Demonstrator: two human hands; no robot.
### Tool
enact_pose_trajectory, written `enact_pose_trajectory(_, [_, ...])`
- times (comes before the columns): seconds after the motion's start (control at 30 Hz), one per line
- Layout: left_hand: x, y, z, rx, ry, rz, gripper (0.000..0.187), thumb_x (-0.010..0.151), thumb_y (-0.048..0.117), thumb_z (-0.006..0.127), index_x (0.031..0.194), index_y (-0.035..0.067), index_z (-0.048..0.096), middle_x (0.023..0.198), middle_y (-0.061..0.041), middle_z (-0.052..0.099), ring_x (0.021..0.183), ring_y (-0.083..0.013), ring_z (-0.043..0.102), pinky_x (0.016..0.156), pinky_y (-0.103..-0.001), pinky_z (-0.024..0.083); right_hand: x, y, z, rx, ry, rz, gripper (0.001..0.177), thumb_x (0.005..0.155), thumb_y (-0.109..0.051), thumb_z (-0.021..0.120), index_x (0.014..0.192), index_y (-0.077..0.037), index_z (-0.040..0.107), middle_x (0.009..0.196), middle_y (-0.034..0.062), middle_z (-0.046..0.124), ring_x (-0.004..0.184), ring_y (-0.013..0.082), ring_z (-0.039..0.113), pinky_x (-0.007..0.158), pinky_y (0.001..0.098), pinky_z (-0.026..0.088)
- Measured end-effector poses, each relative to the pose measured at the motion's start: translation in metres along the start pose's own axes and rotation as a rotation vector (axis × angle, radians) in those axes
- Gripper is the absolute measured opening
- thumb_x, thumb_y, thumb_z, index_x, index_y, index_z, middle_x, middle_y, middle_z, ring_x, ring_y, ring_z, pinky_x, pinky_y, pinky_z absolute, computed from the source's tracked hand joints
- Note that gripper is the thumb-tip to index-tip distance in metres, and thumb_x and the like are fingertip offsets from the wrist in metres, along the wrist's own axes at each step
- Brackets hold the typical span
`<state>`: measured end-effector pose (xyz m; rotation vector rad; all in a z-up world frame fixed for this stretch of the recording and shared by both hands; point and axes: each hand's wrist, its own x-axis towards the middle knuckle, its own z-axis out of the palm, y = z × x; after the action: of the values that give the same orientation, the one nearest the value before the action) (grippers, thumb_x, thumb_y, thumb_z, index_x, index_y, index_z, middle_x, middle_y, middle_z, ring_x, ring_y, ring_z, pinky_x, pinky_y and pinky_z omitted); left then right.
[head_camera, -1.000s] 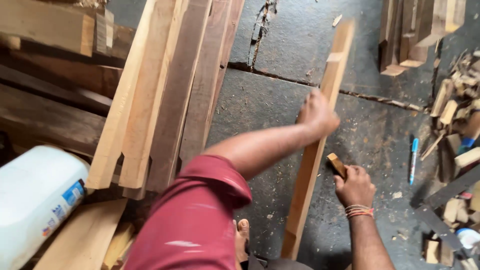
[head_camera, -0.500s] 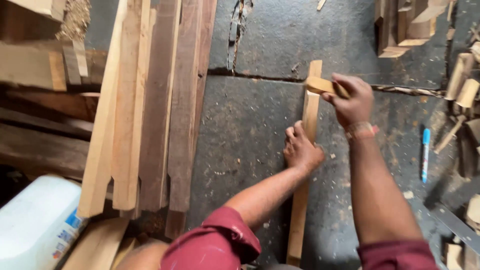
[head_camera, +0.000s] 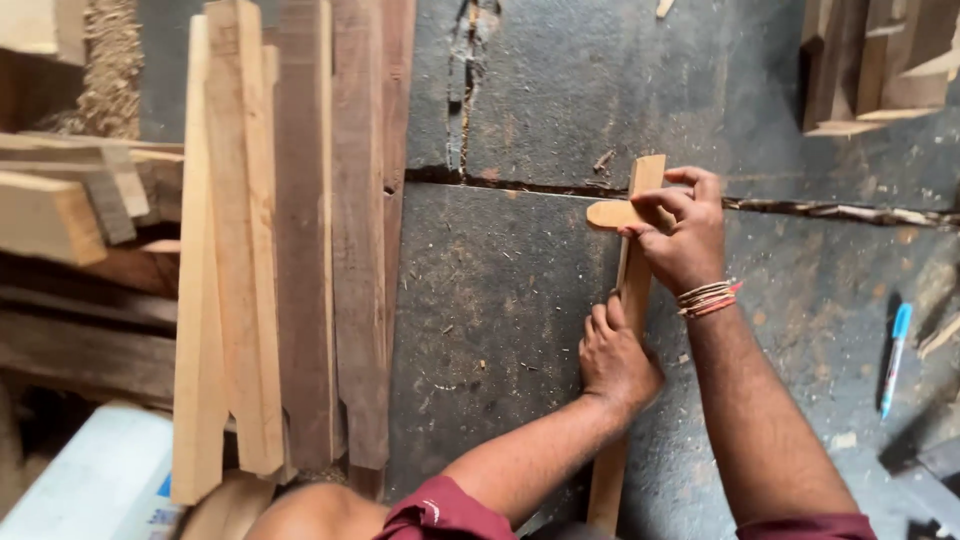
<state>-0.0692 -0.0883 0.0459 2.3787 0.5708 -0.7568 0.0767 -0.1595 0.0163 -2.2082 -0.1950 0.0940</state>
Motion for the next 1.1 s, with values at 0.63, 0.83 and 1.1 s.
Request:
enact_pose_trajectory(0.63, [0.004,0.001,0.01,-0.004,0.116,0.05,0.092,0.073,0.014,0.075,0.149,-0.002,0.026,0.131,-0.019,0.045,0.127,-0.0387,0.047,0.104,-0.049,0.043,0.018,0.013,-0.002,-0.023,0.114,-0.239,0.032,0.073,-0.014,0.093,0.099,-0.004,0.076,0.121,0.0132,0.054,0.108,0.0282,0.061,0.093,0.0381,0.056])
enact_pose_trajectory(0.83, [-0.006,0.008,-0.007,-0.093,0.141,0.05,0.086,0.078,0.013,0.071,0.151,0.0,0.028,0.133,-0.02,0.045,0.129,-0.0396,0.047,0.104,-0.05,0.044,0.064,0.001,-0.008,0.08,0.179,-0.223,0.028,0.077,-0.013,0.088,0.101,-0.005,0.076,0.118,0.014,0.053,0.109,0.0276,0.06,0.093,0.0358,0.056])
enact_pose_trajectory(1.1, [-0.01,-0.001,-0.002,-0.225,0.184,0.093,0.082,0.079,0.007,0.059,0.154,0.0,0.026,0.136,-0.021,0.044,0.131,-0.0399,0.046,0.108,-0.05,0.043,-0.05,-0.005,-0.036,0.821,0.41,0.01,0.022,0.101,-0.014,0.078,0.117,-0.003,0.068,0.118,0.0035,0.059,0.1,0.0139,0.063,0.08,0.0264,0.056])
